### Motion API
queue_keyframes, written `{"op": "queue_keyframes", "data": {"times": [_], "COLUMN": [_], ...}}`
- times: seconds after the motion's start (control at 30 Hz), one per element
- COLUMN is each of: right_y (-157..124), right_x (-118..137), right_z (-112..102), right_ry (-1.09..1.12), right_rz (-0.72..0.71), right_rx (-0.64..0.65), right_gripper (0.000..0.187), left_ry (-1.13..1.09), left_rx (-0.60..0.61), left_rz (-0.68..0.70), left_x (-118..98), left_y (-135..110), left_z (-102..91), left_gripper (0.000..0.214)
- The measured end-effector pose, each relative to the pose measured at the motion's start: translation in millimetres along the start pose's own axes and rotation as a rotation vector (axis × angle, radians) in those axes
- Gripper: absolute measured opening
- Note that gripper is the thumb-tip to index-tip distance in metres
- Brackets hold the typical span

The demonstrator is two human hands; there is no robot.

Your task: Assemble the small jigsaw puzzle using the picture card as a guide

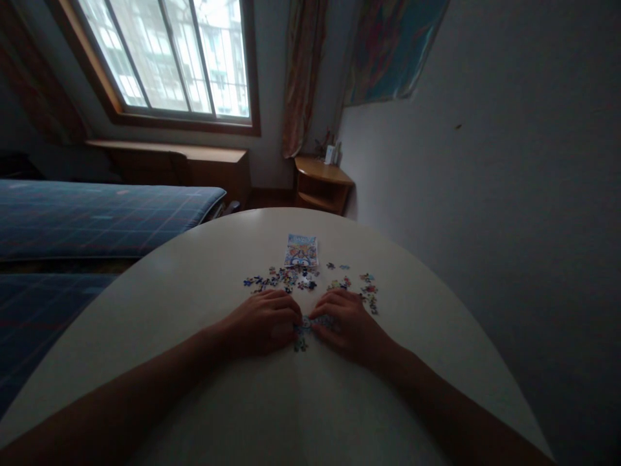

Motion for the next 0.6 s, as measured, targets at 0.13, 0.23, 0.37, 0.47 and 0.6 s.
{"op": "queue_keyframes", "data": {"times": [0.13, 0.23, 0.37, 0.47, 0.6], "right_y": [-2.7, -4.9, -8.5, -10.7, -12.3], "right_x": [4.4, 6.4, 6.3, 4.2, 1.0], "right_z": [-2.9, -4.9, -7.5, -8.9, -12.4], "right_ry": [-0.024, -0.04, -0.069, -0.088, -0.076], "right_rz": [-0.027, -0.058, -0.101, -0.128, -0.152], "right_rx": [0.034, 0.053, 0.104, 0.147, 0.184], "right_gripper": [0.012, 0.017, 0.026, 0.031, 0.038], "left_ry": [-0.012, -0.004, 0.004, 0.011, 0.019], "left_rx": [0.008, 0.013, 0.037, 0.043, 0.05], "left_rz": [0.0, -0.016, 0.0, 0.027, 0.036], "left_x": [-0.4, -0.6, -1.9, -2.9, -4.2], "left_y": [1.5, 2.2, 2.1, 1.8, 2.3], "left_z": [0.6, -0.4, -0.5, -0.4, -1.5], "left_gripper": [0.011, 0.013, 0.025, 0.027, 0.026]}}
Point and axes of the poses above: each hand's wrist, its own y-axis towards the middle knuckle, its own z-axis out of the palm, x = y × z, the point moved 6 cm from there along y, towards the middle knuckle, and after that the axes turned 4 degrees about x, right-handed, at the moved point
